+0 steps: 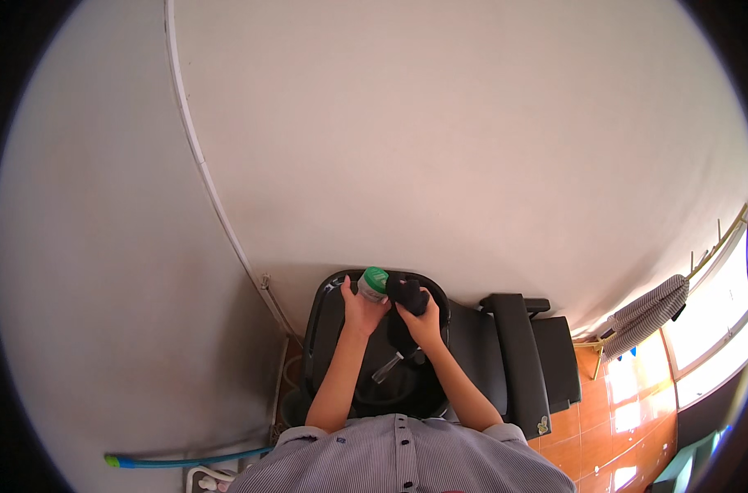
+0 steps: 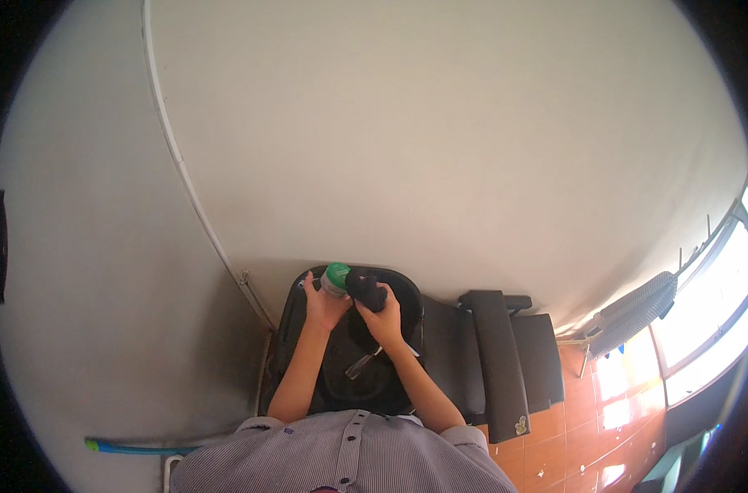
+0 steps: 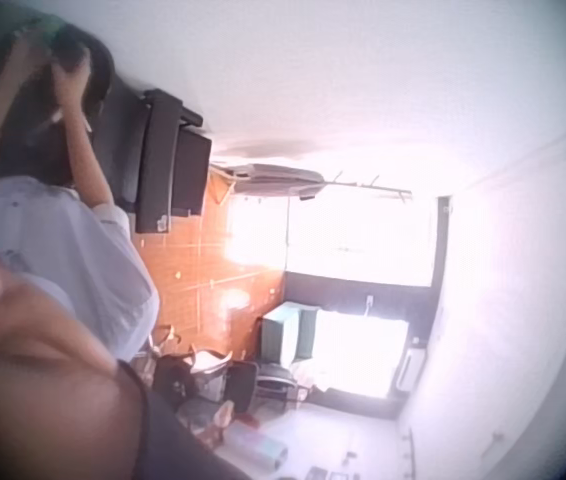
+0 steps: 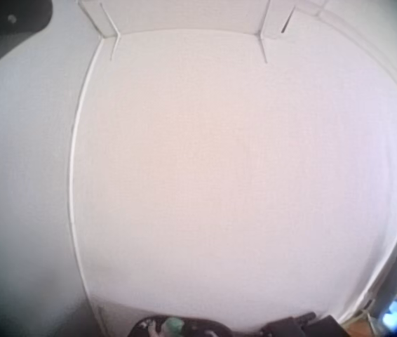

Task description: The person wipes various hairdressing items with a dark cloth. They pick up jars of hair product, a box of tissues, and a hairbrush from a cart or chair, wiping each item thoroughly by hand before placing them back or setting them down near a shampoo sink.

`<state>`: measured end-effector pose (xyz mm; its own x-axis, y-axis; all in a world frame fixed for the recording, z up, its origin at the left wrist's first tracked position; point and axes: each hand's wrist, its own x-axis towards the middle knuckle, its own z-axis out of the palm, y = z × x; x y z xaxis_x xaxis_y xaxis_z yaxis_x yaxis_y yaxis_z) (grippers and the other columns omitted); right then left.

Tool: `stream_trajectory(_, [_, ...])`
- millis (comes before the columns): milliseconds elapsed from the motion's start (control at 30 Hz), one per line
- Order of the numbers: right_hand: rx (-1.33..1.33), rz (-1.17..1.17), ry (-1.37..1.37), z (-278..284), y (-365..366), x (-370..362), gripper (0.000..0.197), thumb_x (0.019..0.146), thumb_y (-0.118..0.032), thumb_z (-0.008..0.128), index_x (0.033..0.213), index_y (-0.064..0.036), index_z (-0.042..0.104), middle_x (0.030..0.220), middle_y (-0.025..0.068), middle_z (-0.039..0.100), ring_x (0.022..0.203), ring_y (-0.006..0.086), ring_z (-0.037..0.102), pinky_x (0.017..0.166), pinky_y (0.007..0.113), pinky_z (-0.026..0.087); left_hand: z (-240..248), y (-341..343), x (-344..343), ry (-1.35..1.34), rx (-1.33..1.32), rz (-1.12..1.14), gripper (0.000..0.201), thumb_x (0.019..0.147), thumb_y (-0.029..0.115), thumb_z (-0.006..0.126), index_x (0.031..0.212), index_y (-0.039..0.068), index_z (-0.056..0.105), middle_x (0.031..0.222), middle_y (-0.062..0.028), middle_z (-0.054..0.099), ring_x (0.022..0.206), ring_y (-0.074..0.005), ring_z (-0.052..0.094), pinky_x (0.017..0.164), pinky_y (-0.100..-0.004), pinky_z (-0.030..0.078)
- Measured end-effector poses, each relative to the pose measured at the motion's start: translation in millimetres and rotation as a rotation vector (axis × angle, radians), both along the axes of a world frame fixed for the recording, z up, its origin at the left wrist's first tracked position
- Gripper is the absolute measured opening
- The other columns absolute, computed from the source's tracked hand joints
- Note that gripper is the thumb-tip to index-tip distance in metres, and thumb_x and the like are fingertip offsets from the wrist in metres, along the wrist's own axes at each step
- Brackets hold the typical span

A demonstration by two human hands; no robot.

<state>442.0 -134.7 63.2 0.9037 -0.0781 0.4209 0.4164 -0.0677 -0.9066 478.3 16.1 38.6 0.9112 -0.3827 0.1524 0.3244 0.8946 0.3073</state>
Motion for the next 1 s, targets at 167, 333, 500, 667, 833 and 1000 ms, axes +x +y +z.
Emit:
stream_trajectory(167, [-0.431, -0.185, -0.231, 29, 6, -27, 0.055, 0.056, -0.004, 0.070, 0.110, -0.0157, 0.062, 0.107, 0.0114, 0.057, 0.092, 0.0300, 0.057, 0.079, 0.034, 0.047, 20, -11, -8, -0.014, 0.055, 0.262, 0.048, 0.089, 0.050, 0.044, 0.110, 0.008, 0.051, 0.107, -0.0084, 0.057, 0.102, -0.0226, 0.053, 0.093, -0.0361, 0.041])
stream_trajectory(333, [-0.699, -0.317, -0.562, 18, 5, -26, 0.063, 0.049, -0.005, 0.072, 0.109, -0.0205, 0.063, 0.115, 0.0071, 0.055, 0.088, 0.0272, 0.057, 0.074, 0.033, 0.048, 24, -15, -12, 0.030, 0.200, 0.244, 0.056, 0.086, 0.057, 0.042, 0.111, 0.006, 0.050, 0.104, -0.0077, 0.057, 0.098, -0.0204, 0.055, 0.086, -0.0336, 0.046])
stream_trajectory(500, [-0.778, -0.282, -0.540, 37, 20, -27, 0.073, 0.044, -0.003, 0.073, 0.113, -0.0237, 0.061, 0.121, 0.0045, 0.052, 0.086, 0.0236, 0.057, 0.070, 0.031, 0.049, 2, -3, 3, -0.083, 0.291, 0.297, 0.059, 0.088, 0.057, 0.036, 0.112, 0.006, 0.049, 0.101, -0.0069, 0.056, 0.093, -0.0178, 0.057, 0.080, -0.0306, 0.049])
stream_trajectory(667, [-0.775, -0.195, -0.333, 57, 25, -24, 0.079, 0.043, -0.003, 0.074, 0.117, -0.0252, 0.057, 0.120, 0.0007, 0.053, 0.090, 0.0215, 0.056, 0.071, 0.031, 0.050, 45, 0, -2, -0.113, 0.604, 0.711, 0.059, 0.092, 0.055, 0.027, 0.112, 0.004, 0.050, 0.097, -0.0074, 0.056, 0.087, -0.0155, 0.057, 0.081, -0.0277, 0.047])
stream_trajectory(833, [-0.672, -0.191, -0.301, 61, 35, -20, 0.072, 0.049, -0.005, 0.074, 0.116, -0.0238, 0.057, 0.119, 0.0015, 0.053, 0.092, 0.0229, 0.057, 0.074, 0.033, 0.050, 42, 10, 6, -0.105, 0.728, 0.804, 0.054, 0.096, 0.047, 0.026, 0.108, 0.002, 0.054, 0.089, -0.0067, 0.057, 0.083, -0.0133, 0.055, 0.076, -0.0251, 0.045])
stream_trajectory(1000, [-0.567, -0.234, -0.268, 62, 29, 7, 0.050, 0.060, -0.014, 0.072, 0.108, -0.0139, 0.060, 0.106, 0.0078, 0.060, 0.089, 0.0275, 0.060, 0.075, 0.037, 0.049, 25, 12, -6, -0.217, 1.094, 0.877, 0.048, 0.098, 0.038, 0.028, 0.104, 0.001, 0.057, 0.082, -0.0041, 0.056, 0.077, -0.0110, 0.051, 0.069, -0.0239, 0.042])
